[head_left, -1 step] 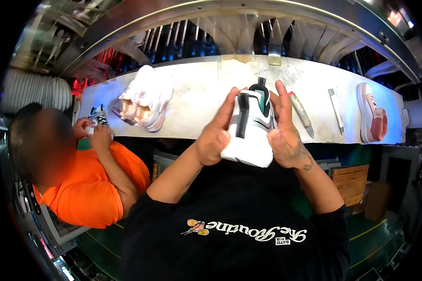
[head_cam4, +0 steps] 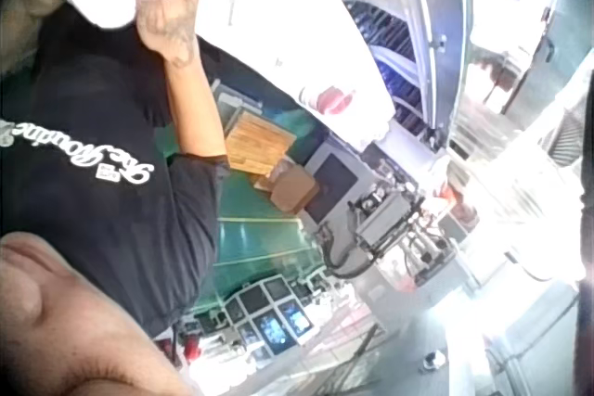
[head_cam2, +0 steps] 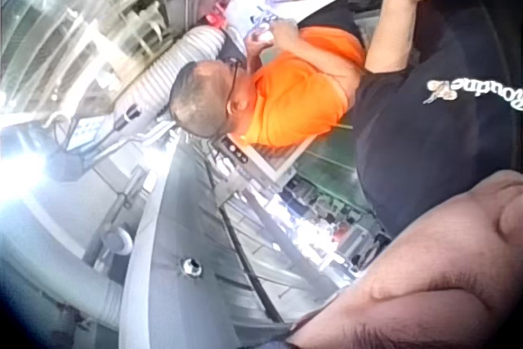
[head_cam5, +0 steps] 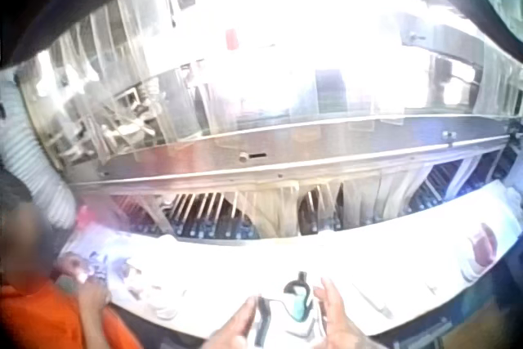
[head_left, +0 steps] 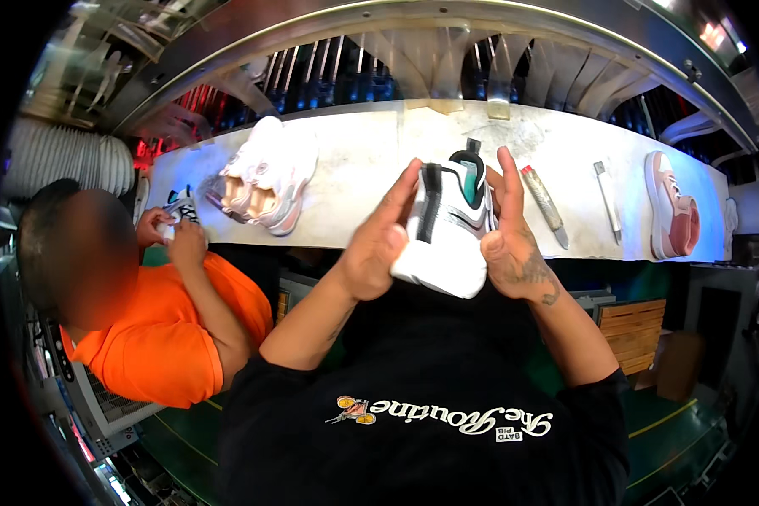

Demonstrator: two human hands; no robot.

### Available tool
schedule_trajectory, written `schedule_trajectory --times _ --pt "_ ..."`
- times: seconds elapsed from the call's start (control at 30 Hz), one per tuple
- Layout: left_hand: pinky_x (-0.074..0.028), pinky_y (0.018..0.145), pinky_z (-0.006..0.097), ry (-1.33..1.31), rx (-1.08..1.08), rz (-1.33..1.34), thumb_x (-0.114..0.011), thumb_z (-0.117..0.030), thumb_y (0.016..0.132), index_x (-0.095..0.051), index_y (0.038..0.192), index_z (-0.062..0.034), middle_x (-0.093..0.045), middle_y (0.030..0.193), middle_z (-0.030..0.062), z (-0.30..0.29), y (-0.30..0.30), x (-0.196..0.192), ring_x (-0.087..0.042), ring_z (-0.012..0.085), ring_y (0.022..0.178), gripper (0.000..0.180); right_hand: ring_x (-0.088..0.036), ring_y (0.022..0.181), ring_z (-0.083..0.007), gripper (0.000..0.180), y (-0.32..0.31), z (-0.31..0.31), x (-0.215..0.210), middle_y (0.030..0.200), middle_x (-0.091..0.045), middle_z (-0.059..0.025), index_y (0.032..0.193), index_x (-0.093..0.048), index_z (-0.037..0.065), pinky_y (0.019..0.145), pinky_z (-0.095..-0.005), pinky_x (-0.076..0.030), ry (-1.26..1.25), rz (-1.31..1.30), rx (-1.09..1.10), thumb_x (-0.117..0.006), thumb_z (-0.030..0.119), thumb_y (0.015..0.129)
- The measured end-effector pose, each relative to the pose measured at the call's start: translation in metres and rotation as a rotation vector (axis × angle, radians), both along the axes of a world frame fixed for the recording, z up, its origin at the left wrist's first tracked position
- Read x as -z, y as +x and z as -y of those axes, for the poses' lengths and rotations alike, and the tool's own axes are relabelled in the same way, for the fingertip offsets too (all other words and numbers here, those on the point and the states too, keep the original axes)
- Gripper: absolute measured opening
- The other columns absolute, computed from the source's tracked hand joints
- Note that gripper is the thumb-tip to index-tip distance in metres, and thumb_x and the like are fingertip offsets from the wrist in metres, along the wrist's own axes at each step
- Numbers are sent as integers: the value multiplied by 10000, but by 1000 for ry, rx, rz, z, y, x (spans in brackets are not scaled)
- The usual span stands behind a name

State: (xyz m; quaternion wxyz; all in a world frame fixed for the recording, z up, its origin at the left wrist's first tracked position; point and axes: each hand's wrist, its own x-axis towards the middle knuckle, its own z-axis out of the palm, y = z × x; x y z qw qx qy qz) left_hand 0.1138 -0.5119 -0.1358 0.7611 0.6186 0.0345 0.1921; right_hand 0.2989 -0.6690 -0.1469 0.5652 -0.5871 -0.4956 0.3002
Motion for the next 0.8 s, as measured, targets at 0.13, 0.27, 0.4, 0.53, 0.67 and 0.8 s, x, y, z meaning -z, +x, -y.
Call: schedule_trajectory --times 0.13,0.27,0.4,0.53,0.67,0.8 --pt "-419 1224 391 -49 -69 -319 -670 -446 1073 -242 1694 95 -557 1593 182 -4 -60 -27 -553 254 1453 928 -570 1384 -537 1343 -26 -8 17 1470 -553 -411 1673 -191 -154 1185 -563 -449 -126 314 14 -556 902 927" --pt "-469 1176 384 68 -99 -492 -955 -198 844 -407 1590 67 -633 1464 151 -2 -71 -38 -599 217 1371 963 -616 1306 -526 1323 -42 -12 21 1425 -594 -389 1636 -253 -179 1141 -562 -478 -161 429 21 -666 843 905" --pt "-495 1151 374 75 -174 -579 -937 -172 860 -447 1555 81 -662 1428 152 -4 -74 -40 -633 213 1330 887 -619 1315 -512 1304 -30 -14 22 1430 -609 -374 1611 -317 -177 1159 -557 -465 -85 551 -77 -767 792 862" --pt "-500 1156 379 26 -190 -586 -942 -125 848 -475 1530 79 -663 1438 152 -14 -79 -34 -638 217 1335 851 -603 1344 -500 1236 -31 -16 8 1409 -630 -357 1566 -417 -156 1201 -554 -418 -299 578 -116 -784 781 847" --pt "-499 1161 380 -52 -157 -718 -987 -70 775 -465 1521 83 -658 1441 163 -19 -78 -33 -640 216 1335 924 -597 1356 -481 1127 -35 -16 23 1413 -632 -341 1569 -447 -137 1184 -560 -428 -170 655 -74 -773 714 905" --pt "-500 1165 385 102 -333 -621 -989 -102 768 -349 1550 92 -640 1455 184 -12 -79 -9 -652 238 1328 1029 -610 1329 -452 1031 -34 -17 28 1409 -636 -317 1604 -476 -59 1174 -556 -431 -155 666 -47 -787 647 919"
